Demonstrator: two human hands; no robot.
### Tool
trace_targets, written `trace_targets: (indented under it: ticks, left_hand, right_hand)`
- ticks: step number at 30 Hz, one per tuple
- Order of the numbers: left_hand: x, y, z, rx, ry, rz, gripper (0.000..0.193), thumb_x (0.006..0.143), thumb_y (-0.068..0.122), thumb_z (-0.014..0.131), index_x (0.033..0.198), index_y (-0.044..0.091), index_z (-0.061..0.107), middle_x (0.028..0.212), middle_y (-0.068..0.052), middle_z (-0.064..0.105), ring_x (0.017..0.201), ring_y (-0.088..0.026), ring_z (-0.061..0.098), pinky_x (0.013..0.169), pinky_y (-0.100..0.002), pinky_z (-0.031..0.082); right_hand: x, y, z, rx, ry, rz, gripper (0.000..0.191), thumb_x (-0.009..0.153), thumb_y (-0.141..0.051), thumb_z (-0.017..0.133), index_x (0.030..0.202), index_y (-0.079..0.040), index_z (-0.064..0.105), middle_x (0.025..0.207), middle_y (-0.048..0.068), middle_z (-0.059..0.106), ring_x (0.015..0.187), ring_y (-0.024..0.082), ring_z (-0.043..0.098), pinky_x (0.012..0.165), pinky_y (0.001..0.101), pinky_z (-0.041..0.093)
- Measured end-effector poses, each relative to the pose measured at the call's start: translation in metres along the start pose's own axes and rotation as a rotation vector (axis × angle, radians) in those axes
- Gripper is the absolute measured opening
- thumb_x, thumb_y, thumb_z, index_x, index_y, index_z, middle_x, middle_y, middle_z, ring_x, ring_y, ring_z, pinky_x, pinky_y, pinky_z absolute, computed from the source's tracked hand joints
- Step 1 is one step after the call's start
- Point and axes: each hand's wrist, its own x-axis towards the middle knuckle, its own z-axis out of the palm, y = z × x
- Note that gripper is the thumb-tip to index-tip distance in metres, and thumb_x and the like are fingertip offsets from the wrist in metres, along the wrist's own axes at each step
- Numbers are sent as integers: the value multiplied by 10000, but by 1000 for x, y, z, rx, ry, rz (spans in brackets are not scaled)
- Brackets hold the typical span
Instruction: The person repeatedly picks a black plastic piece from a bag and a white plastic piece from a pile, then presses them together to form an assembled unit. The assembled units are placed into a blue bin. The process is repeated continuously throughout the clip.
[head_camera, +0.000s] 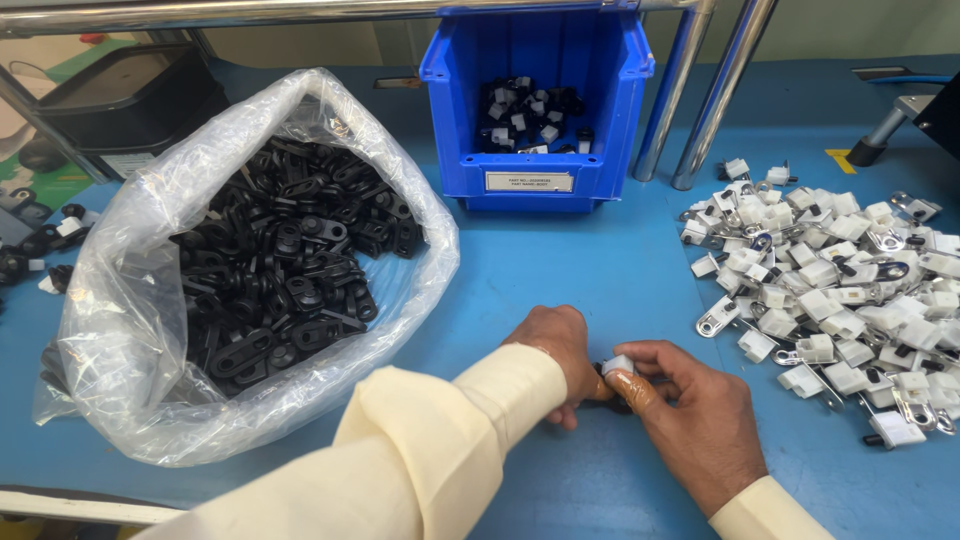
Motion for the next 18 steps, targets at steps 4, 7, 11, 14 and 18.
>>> trace_targets:
  ticks: [4,7,11,14,18]
  left_hand:
    - [9,-5,-4,-69,-75,30,253,894,194,743,904,-52,685,763,-153,774,633,-214,771,532,-309,637]
    - [13,-14,-5,-139,-128,87,232,918,155,699,918,-70,641,795,-164,769,642,-226,774,533,-304,637]
    - [15,-21,0,-297,-125,16,156,952,72,611,947,-81,638,826,-193,773,650,-242,771,525,-309,637]
    - [14,-27,5,-428,-126,0,154,952,47,588,937,-94,647,814,-210,772,638,-242,766,509,-302,632]
    - [13,-31,8,-517,-101,-22,143,944,36,595,948,-94,654,815,-215,771,616,-232,752,489,-292,614]
  right_hand:
    - [-1,-2,3,-88,51,-115,301,831,-227,815,1106,-115,767,940,60,800,701,156,759,637,306,602]
    - [-3,-5,3,-133,35,-95,337,844,-234,805,1165,-143,760,952,69,791,726,188,706,630,322,593]
    - [-6,-8,7,-149,62,-153,338,829,-235,808,1152,-150,760,914,63,771,681,178,727,606,322,588]
    - [-7,-7,9,-199,63,-182,333,821,-226,810,1146,-169,768,849,69,748,673,198,692,589,340,573]
    - [-6,-3,5,-226,53,-386,271,801,-177,787,1065,-122,762,853,57,753,709,200,712,622,344,566]
